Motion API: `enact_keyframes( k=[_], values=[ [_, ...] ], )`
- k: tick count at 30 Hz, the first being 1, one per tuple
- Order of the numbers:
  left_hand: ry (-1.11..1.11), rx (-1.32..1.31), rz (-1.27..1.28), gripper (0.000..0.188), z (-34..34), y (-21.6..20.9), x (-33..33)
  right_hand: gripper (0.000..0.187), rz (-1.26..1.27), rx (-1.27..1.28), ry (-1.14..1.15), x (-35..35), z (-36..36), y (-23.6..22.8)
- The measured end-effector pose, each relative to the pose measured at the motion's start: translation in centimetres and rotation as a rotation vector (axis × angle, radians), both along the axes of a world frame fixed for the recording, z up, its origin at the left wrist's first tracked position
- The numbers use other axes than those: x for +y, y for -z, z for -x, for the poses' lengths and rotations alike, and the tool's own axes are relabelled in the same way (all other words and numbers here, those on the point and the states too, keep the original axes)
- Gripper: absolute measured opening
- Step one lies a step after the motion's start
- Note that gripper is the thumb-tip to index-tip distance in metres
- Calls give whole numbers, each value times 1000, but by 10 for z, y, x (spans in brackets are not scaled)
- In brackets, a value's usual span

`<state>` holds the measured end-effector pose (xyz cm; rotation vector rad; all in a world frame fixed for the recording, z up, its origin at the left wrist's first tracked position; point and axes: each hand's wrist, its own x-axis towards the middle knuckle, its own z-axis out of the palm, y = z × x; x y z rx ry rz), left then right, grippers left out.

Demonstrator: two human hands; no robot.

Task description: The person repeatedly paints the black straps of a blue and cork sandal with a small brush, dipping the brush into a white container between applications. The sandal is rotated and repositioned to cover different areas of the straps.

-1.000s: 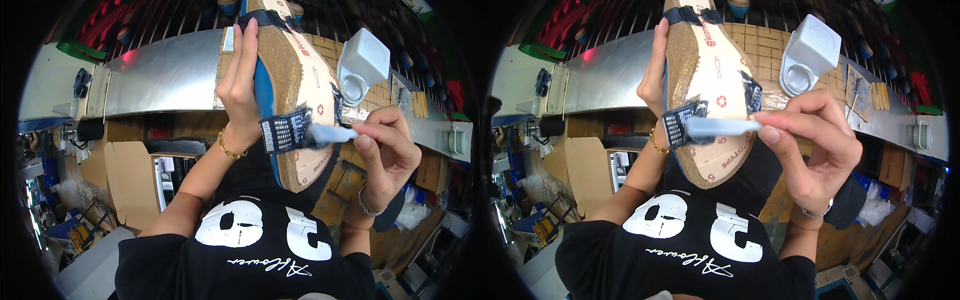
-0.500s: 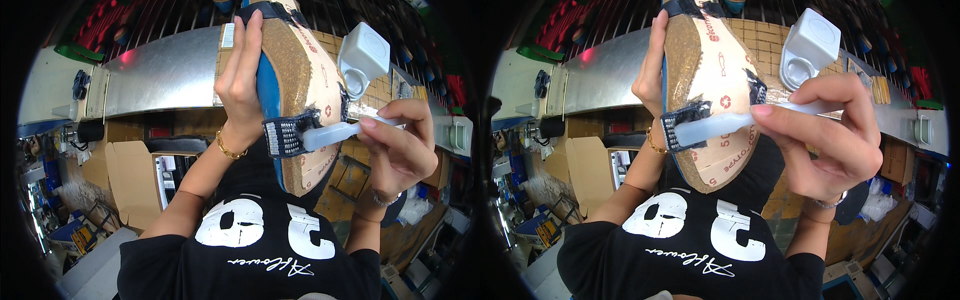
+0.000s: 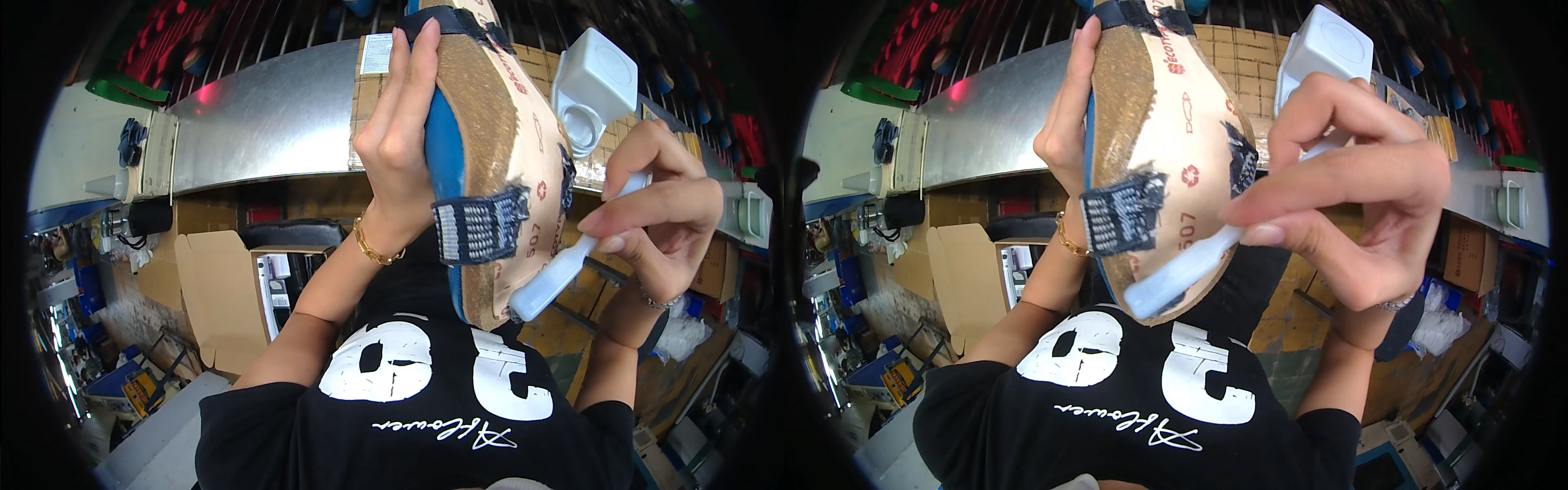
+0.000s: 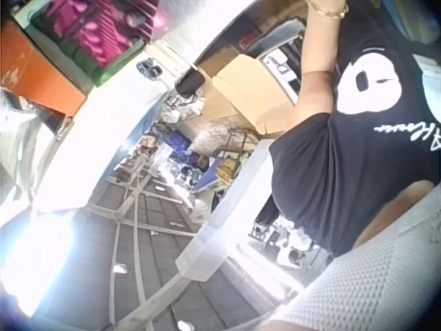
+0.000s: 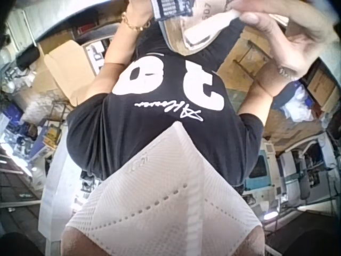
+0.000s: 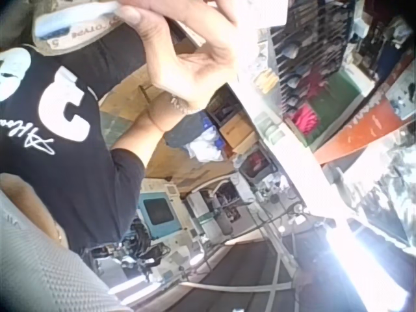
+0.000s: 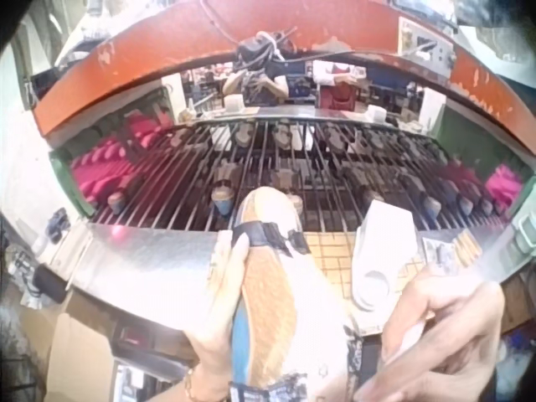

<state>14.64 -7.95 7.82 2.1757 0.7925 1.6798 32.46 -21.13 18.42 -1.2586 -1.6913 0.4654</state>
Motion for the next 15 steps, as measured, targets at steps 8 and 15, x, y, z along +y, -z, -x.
enact_keyframes(
  k=[8,15],
  values=[
    [-180,-17,-13,79,3,15,23,29,-217,-31,559,-22,48,41],
    [-217,-21,49,81,7,12,19,40,-241,-326,562,-30,69,26]
  ],
)
